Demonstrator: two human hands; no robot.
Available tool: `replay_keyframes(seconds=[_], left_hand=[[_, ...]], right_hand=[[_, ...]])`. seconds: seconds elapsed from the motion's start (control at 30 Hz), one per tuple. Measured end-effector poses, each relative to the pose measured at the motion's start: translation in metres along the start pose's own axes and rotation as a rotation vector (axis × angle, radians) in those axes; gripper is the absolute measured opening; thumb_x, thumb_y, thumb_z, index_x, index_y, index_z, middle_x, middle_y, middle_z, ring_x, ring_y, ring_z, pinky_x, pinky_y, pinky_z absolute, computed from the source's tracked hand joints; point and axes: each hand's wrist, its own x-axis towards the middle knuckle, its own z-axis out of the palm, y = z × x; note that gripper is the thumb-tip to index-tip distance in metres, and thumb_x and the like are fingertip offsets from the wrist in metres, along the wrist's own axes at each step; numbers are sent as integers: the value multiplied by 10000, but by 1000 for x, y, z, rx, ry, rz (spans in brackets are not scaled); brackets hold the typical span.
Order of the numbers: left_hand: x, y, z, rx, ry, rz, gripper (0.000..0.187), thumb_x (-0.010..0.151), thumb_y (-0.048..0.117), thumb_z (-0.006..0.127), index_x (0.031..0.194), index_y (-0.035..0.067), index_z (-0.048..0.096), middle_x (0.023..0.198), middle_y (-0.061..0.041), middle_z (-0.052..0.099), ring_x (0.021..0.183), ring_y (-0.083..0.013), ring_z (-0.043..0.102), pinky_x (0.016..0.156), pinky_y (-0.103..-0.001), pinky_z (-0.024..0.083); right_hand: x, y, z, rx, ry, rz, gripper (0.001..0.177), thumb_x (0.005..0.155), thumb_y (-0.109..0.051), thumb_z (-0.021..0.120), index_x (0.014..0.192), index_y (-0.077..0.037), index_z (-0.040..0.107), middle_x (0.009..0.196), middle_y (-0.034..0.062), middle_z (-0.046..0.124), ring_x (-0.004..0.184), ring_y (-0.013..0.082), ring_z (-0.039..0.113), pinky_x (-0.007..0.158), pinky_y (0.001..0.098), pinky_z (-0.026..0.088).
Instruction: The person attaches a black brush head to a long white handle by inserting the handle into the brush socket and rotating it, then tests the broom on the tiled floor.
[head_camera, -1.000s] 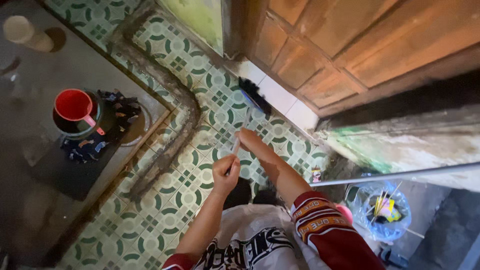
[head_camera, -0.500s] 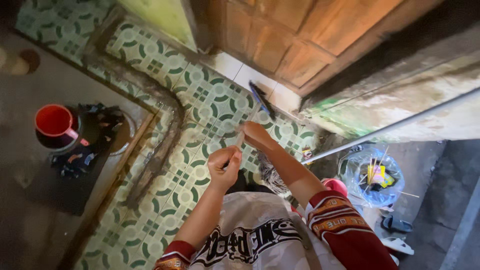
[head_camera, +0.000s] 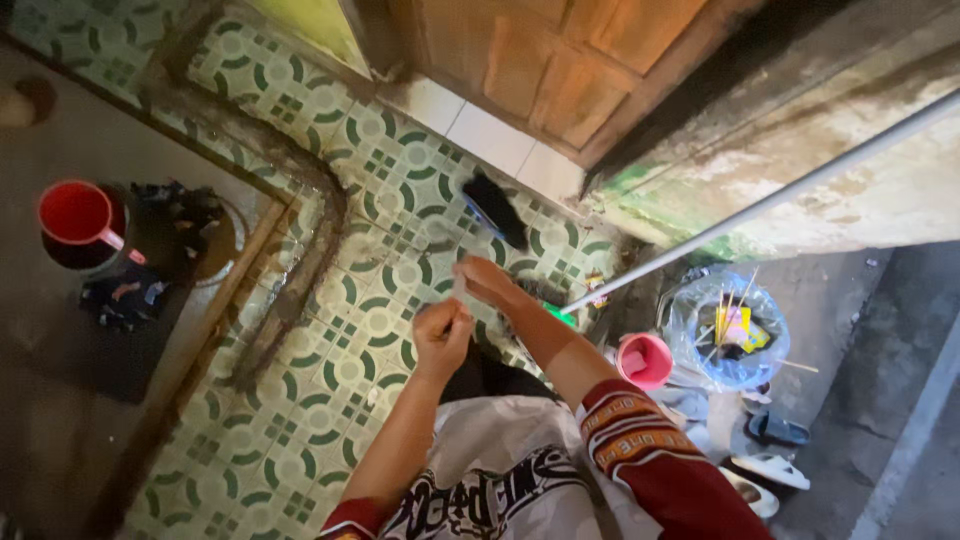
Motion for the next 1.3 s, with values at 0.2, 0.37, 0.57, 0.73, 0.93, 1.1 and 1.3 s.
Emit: replay_keyframes(seconds=[0.2,0.37,0.57,0.73,0.93,1.1,1.3], left_hand=[[2,81,1,61,54,275,223,968,15,594,758,-17,530,738,-105,577,654,-248,598,612,-341,458],[-5,43,11,-10,39,101,292,943,-22,584,687,-9,444,623,-57,422,520,-168,392,525,-326,325],[-40,-3,-1,59,48,-77,322,919,-22,601,651,6,424,579,-45,391,485,-142,374,468,-331,286],[-47,32,-29,279,85,64,341,897,7,626,626,14,419,586,-49,386,495,-138,385,489,-333,297],[-23,87,-71,167,265,214,329,951,80,665,671,28,500,628,-41,473,530,-128,398,513,-291,340],[-21,62,-99,-13,134,-37,169,975,124,608,879,-8,655,749,-21,583,635,-89,479,557,-267,358],[-80,-24,-116,-3,247,-174,226,953,103,615,775,-34,586,640,-16,467,592,-79,399,516,-303,315]], right_hand=[[-5,-37,-43,-64,-4,-107,161,766,-133,665,912,-65,661,881,216,639,834,442,643,729,521,525],[-22,-6,-70,-245,-158,29,173,786,-190,688,864,-51,619,857,221,644,895,421,652,808,505,528],[-37,0,5,-83,-68,-13,121,804,-96,673,925,-85,673,919,203,663,866,411,657,760,509,510],[-11,-62,53,190,-62,-141,237,801,-46,627,1023,-82,704,1061,169,705,981,391,681,850,445,527],[25,-126,15,177,-65,-224,216,797,-127,687,998,-53,712,986,173,725,932,364,698,829,441,525],[57,-101,9,-103,-17,-214,165,780,-168,675,912,-88,735,846,188,696,839,387,673,727,476,519],[45,-96,93,534,-310,735,326,977,-328,623,840,-37,672,710,270,595,619,463,543,569,522,390]])
